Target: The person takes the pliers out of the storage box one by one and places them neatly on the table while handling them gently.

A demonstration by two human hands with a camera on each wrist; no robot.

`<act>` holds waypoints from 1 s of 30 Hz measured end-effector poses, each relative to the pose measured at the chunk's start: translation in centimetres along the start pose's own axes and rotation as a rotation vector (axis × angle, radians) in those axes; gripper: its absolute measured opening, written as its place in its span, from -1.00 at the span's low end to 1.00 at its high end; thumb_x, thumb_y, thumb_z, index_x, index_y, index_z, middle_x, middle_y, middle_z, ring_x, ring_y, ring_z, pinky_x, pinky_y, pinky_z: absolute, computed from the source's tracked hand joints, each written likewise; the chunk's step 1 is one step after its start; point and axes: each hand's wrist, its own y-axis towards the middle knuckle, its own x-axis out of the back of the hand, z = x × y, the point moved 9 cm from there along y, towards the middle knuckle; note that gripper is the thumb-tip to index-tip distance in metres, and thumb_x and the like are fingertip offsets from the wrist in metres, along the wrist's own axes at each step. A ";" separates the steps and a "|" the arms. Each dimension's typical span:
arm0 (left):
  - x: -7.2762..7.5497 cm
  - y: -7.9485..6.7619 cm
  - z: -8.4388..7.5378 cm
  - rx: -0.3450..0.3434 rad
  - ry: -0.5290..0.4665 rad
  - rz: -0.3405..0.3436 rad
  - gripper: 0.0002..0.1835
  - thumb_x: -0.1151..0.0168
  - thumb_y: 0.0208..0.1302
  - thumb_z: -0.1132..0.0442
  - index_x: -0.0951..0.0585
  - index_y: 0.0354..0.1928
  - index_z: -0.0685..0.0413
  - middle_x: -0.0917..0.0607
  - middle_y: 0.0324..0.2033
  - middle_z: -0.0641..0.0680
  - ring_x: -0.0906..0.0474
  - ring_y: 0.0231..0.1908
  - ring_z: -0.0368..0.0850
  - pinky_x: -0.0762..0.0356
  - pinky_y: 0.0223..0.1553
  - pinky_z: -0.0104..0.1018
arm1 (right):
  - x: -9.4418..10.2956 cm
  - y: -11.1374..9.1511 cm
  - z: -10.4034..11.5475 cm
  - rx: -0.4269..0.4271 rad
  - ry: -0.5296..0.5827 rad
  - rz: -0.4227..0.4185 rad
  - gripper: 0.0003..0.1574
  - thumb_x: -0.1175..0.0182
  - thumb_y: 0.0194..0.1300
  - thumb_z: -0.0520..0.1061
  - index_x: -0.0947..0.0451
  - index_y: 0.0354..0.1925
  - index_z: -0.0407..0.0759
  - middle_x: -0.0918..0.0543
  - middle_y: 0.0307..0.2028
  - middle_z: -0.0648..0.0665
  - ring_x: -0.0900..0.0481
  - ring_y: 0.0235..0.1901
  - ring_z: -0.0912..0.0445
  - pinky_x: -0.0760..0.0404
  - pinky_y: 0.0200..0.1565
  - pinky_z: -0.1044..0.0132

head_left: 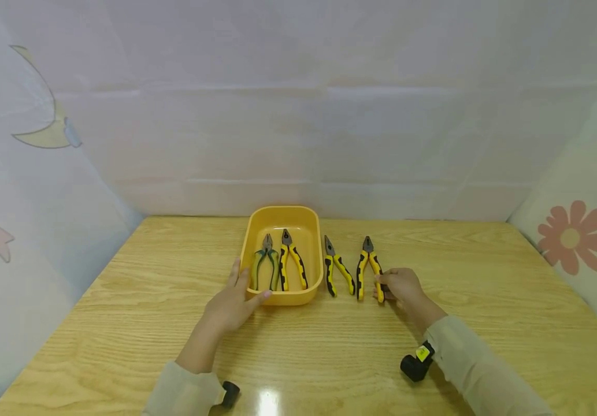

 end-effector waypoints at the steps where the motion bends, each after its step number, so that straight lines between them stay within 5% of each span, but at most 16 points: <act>1: 0.0 0.0 0.0 0.000 0.001 0.000 -0.12 0.14 0.13 -0.28 0.05 0.30 0.22 0.35 0.29 0.09 -0.36 -0.07 0.30 -0.45 -0.32 -0.01 | 0.0 0.0 0.1 0.003 -0.011 0.003 -0.62 0.02 0.21 -0.31 -0.28 -0.08 -0.61 -0.50 -0.38 -0.28 -0.58 -0.56 0.10 -0.55 -0.45 0.31; 15: 0.0 -0.1 -0.1 0.002 0.006 -0.002 -0.12 0.14 0.15 -0.26 0.06 0.30 0.23 0.35 0.29 0.10 -0.32 -0.03 0.32 -0.40 -0.23 0.06 | 0.1 0.2 0.4 0.021 -0.091 0.020 -0.65 -0.01 0.19 -0.29 -0.33 -0.13 -0.57 -0.52 -0.40 -0.26 -0.56 -0.57 0.13 -0.54 -0.47 0.29; 30: 0.0 0.0 -0.1 -0.004 0.002 -0.009 -0.13 0.11 0.15 -0.24 0.04 0.29 0.24 0.34 0.29 0.09 -0.38 -0.09 0.29 -0.47 -0.45 -0.14 | 0.3 0.3 0.7 0.049 -0.274 -0.002 -0.76 -0.08 0.12 -0.26 -0.45 -0.30 -0.47 -0.53 -0.49 -0.15 -0.47 -0.53 0.13 -0.54 -0.45 0.27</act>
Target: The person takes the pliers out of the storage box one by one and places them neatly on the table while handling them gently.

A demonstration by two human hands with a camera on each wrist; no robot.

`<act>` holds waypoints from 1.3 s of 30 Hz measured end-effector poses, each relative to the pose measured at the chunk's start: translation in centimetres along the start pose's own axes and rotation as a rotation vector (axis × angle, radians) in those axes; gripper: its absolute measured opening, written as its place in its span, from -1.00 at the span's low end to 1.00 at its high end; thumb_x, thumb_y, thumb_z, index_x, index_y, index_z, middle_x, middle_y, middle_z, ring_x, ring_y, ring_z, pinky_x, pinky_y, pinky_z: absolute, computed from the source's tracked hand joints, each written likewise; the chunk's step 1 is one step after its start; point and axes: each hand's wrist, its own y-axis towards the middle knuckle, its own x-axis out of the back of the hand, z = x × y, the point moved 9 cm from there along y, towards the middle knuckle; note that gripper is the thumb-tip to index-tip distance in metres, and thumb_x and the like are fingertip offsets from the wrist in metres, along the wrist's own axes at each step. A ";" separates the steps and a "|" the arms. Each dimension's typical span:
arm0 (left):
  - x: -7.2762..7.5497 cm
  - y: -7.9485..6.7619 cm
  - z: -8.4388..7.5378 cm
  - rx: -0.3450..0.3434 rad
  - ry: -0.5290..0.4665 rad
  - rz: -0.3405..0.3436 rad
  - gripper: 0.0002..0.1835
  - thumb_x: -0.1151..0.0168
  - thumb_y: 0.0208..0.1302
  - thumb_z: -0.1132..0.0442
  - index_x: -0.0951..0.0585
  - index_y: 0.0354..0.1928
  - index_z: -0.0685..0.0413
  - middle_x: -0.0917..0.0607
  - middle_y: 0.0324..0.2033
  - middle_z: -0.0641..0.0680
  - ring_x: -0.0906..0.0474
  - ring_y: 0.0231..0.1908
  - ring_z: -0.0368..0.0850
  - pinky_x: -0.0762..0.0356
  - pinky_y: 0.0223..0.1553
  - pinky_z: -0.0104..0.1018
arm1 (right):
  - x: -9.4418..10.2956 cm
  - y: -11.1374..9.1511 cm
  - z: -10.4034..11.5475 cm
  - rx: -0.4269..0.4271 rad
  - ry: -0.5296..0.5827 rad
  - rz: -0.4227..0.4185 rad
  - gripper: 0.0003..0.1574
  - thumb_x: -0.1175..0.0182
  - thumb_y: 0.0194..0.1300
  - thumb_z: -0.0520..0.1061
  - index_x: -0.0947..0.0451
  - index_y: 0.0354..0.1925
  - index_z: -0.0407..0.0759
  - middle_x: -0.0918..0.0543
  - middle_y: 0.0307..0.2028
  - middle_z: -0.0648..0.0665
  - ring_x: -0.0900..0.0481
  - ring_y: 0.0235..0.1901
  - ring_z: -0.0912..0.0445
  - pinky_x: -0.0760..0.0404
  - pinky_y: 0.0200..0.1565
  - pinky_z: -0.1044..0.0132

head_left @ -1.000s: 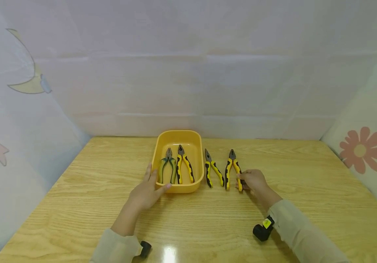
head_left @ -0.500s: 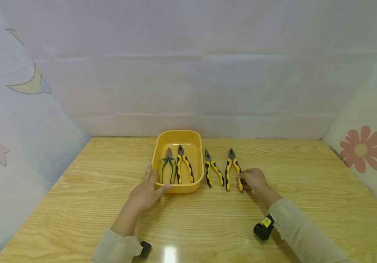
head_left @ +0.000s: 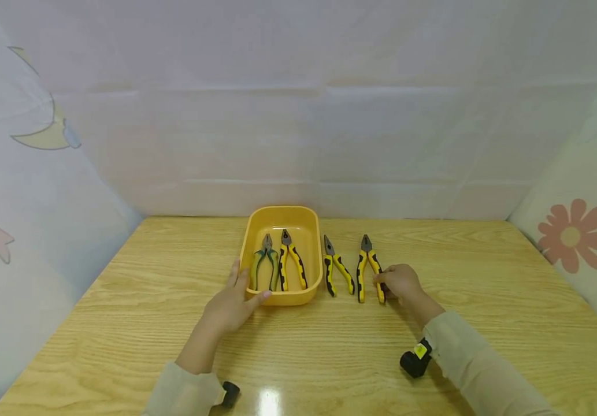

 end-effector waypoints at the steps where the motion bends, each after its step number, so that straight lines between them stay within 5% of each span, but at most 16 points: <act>1: 0.0 0.0 0.0 -0.001 -0.001 -0.002 -0.13 0.11 0.14 -0.24 0.04 0.29 0.24 0.34 0.29 0.10 -0.38 -0.08 0.30 -0.47 -0.43 -0.12 | 0.0 0.0 0.0 0.003 -0.009 -0.004 -0.76 -0.08 0.12 -0.25 -0.45 -0.30 -0.47 -0.53 -0.49 -0.15 -0.47 -0.53 0.13 -0.54 -0.45 0.27; 8: 0.1 -0.1 0.1 -0.002 -0.016 -0.009 -0.12 0.12 0.14 -0.26 0.03 0.29 0.23 0.34 0.29 0.09 -0.32 -0.02 0.31 -0.41 -0.25 0.05 | 0.3 -0.1 0.2 0.024 -0.112 -0.041 -0.75 -0.10 0.11 -0.21 -0.49 -0.34 -0.43 -0.53 -0.40 -0.21 -0.46 -0.45 0.06 -0.48 -0.46 0.29; 17: -0.1 0.0 0.2 0.003 -0.016 -0.006 -0.12 0.14 0.13 -0.28 0.05 0.30 0.20 0.36 0.29 0.07 -0.28 0.02 0.29 -0.38 -0.20 0.08 | 0.6 -0.3 0.6 0.032 -0.196 -0.075 -0.78 -0.11 0.10 -0.21 -0.51 -0.41 -0.42 -0.49 -0.50 -0.15 -0.33 -0.61 0.13 -0.28 -0.61 0.37; 39: -0.1 0.0 0.2 -0.003 -0.021 -0.004 -0.10 0.16 0.12 -0.30 0.05 0.30 0.20 0.36 0.29 0.06 -0.26 0.04 0.28 -0.37 -0.18 0.07 | 0.7 -0.8 1.4 0.116 -0.305 -0.123 -0.80 -0.14 0.03 -0.23 -0.54 -0.55 -0.41 -0.52 -0.66 -0.09 -0.38 -0.66 0.13 -0.33 -0.64 0.38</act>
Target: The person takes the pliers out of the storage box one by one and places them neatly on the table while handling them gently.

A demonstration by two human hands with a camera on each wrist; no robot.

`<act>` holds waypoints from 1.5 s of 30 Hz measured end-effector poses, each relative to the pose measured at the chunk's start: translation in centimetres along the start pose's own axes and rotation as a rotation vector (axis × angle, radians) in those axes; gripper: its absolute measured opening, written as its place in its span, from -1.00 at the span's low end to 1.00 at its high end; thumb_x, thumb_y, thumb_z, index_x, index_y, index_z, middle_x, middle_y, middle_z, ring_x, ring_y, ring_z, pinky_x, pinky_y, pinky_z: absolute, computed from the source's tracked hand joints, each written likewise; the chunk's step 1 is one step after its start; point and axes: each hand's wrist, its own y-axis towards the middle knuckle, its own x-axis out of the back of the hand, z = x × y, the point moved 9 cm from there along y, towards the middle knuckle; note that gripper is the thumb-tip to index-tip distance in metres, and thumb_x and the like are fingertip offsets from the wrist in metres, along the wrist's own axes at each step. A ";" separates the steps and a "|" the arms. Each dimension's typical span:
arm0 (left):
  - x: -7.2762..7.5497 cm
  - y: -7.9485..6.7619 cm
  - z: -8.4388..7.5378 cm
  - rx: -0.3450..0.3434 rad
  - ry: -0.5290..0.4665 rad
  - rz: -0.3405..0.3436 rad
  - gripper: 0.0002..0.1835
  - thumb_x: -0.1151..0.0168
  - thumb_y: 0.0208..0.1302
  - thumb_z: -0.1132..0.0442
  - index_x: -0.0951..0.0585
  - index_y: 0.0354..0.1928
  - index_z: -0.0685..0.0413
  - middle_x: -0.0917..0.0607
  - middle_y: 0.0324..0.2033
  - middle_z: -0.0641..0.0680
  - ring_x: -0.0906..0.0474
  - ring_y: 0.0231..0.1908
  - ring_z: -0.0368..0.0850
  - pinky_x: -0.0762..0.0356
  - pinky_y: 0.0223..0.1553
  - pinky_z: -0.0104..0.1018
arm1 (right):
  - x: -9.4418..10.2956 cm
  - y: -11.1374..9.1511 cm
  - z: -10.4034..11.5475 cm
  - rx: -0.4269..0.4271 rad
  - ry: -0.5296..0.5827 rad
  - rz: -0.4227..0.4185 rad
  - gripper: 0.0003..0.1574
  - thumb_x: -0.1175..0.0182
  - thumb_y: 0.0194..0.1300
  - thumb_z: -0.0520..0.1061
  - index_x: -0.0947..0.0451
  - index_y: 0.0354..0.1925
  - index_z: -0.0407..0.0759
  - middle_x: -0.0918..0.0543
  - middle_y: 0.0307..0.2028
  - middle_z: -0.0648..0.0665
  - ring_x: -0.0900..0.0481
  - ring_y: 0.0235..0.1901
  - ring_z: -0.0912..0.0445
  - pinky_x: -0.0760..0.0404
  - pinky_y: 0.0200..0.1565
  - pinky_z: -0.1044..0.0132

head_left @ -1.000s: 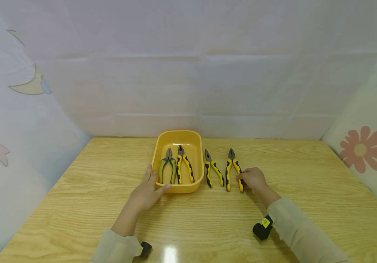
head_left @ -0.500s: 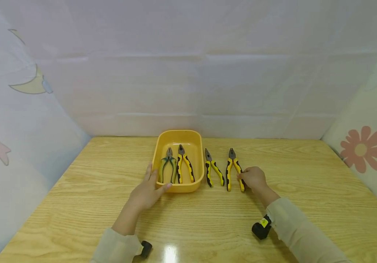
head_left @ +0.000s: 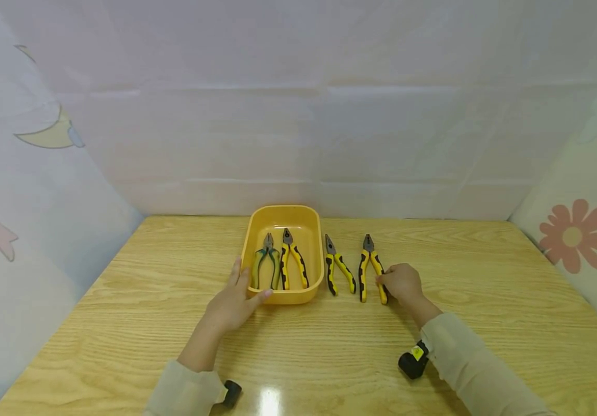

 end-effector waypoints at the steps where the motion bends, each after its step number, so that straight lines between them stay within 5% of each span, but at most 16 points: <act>1: 0.0 0.0 0.0 0.000 -0.002 0.000 -0.11 0.15 0.12 -0.29 0.05 0.30 0.20 0.35 0.29 0.06 -0.26 0.04 0.28 -0.37 -0.18 0.08 | 0.0 0.0 0.0 0.001 -0.005 -0.003 -0.80 -0.14 0.03 -0.23 -0.55 -0.54 -0.41 -0.52 -0.66 -0.09 -0.38 -0.66 0.12 -0.33 -0.64 0.38; 14: 0.0 0.2 -0.3 -0.008 -0.003 0.000 -0.13 0.13 0.15 -0.25 0.04 0.30 0.22 0.36 0.29 0.07 -0.26 0.04 0.28 -0.37 -0.18 0.07 | 0.2 -0.1 -0.3 -0.003 -0.055 0.010 -0.75 -0.17 0.06 -0.18 -0.54 -0.47 -0.42 -0.56 -0.55 -0.17 -0.42 -0.61 0.10 -0.40 -0.62 0.34; 28: -0.1 0.1 -0.1 0.000 -0.002 0.002 -0.12 0.15 0.13 -0.29 0.03 0.30 0.21 0.35 0.29 0.07 -0.27 0.04 0.27 -0.38 -0.18 0.06 | -0.3 0.0 -1.4 -0.042 0.151 0.034 -0.74 -0.15 0.10 -0.23 -0.47 -0.30 -0.47 -0.58 -0.46 -0.21 -0.52 -0.51 0.10 -0.50 -0.50 0.32; 45: 0.0 0.1 0.0 -0.003 0.004 0.003 -0.10 0.16 0.11 -0.31 0.05 0.30 0.20 0.36 0.29 0.06 -0.35 -0.04 0.28 -0.47 -0.43 -0.12 | 0.5 -0.9 0.3 -0.046 0.291 0.041 -0.68 -0.08 0.16 -0.22 -0.42 -0.19 -0.48 -0.52 -0.37 -0.29 -0.51 -0.45 0.06 -0.55 -0.42 0.31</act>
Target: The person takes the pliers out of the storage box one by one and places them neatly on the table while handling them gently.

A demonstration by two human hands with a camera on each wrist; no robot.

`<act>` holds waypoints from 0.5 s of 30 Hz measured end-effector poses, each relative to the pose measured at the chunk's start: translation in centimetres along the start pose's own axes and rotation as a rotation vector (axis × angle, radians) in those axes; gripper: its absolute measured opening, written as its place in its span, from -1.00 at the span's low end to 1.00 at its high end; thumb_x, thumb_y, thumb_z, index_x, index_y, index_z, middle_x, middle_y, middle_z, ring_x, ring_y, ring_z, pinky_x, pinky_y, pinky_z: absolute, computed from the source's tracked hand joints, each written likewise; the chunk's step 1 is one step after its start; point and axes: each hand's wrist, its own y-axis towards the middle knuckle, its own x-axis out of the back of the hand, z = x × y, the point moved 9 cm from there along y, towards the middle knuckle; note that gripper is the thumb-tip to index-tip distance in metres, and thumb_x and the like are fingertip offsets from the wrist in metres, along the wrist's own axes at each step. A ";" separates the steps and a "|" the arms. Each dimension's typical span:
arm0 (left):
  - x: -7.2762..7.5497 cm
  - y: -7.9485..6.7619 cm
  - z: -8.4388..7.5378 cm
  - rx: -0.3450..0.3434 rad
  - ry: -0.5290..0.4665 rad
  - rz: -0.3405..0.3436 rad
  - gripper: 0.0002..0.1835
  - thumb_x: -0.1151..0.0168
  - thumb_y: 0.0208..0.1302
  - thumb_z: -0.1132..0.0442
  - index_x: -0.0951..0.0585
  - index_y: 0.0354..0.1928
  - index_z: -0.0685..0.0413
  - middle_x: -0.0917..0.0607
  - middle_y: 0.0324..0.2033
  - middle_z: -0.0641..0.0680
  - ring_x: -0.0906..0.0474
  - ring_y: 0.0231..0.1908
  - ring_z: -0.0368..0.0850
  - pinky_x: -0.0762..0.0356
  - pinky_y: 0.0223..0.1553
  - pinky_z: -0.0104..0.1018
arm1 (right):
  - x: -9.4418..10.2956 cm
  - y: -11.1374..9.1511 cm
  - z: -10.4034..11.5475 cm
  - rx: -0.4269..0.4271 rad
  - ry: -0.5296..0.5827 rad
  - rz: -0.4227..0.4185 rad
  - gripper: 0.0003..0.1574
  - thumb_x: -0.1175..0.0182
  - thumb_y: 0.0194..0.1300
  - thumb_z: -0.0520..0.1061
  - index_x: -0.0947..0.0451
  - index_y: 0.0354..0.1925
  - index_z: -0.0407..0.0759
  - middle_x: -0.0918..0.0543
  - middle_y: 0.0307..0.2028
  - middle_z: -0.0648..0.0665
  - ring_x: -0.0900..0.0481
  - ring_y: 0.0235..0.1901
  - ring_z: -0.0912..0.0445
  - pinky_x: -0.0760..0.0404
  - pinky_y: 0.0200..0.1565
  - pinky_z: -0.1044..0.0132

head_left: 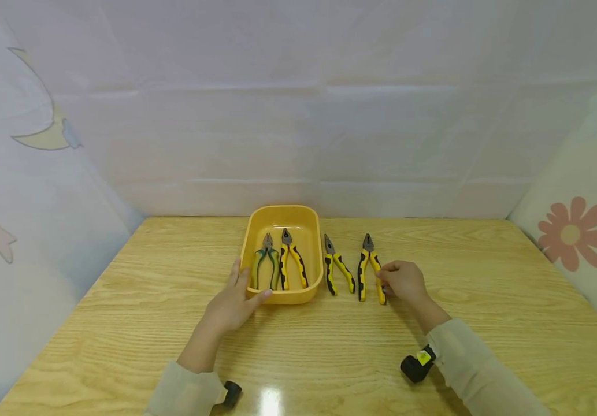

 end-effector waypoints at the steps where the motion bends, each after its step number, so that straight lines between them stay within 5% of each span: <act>1: 0.0 0.0 0.0 -0.001 0.000 0.001 -0.10 0.16 0.11 -0.31 0.05 0.30 0.20 0.36 0.29 0.06 -0.35 -0.05 0.28 -0.47 -0.44 -0.14 | -0.1 -0.1 0.1 0.002 0.010 0.003 -0.68 -0.08 0.16 -0.22 -0.41 -0.19 -0.49 -0.53 -0.37 -0.29 -0.51 -0.45 0.07 -0.55 -0.42 0.31; 15: -0.1 0.2 0.1 -0.009 -0.012 -0.005 -0.12 0.14 0.13 -0.27 0.05 0.30 0.20 0.35 0.29 0.08 -0.39 -0.09 0.27 -0.45 -0.50 -0.19 | -1.3 -1.0 2.3 0.034 0.180 0.078 -0.58 -0.08 0.18 -0.19 -0.36 -0.12 -0.55 -0.52 -0.27 -0.37 -0.54 -0.41 0.05 -0.55 -0.33 0.23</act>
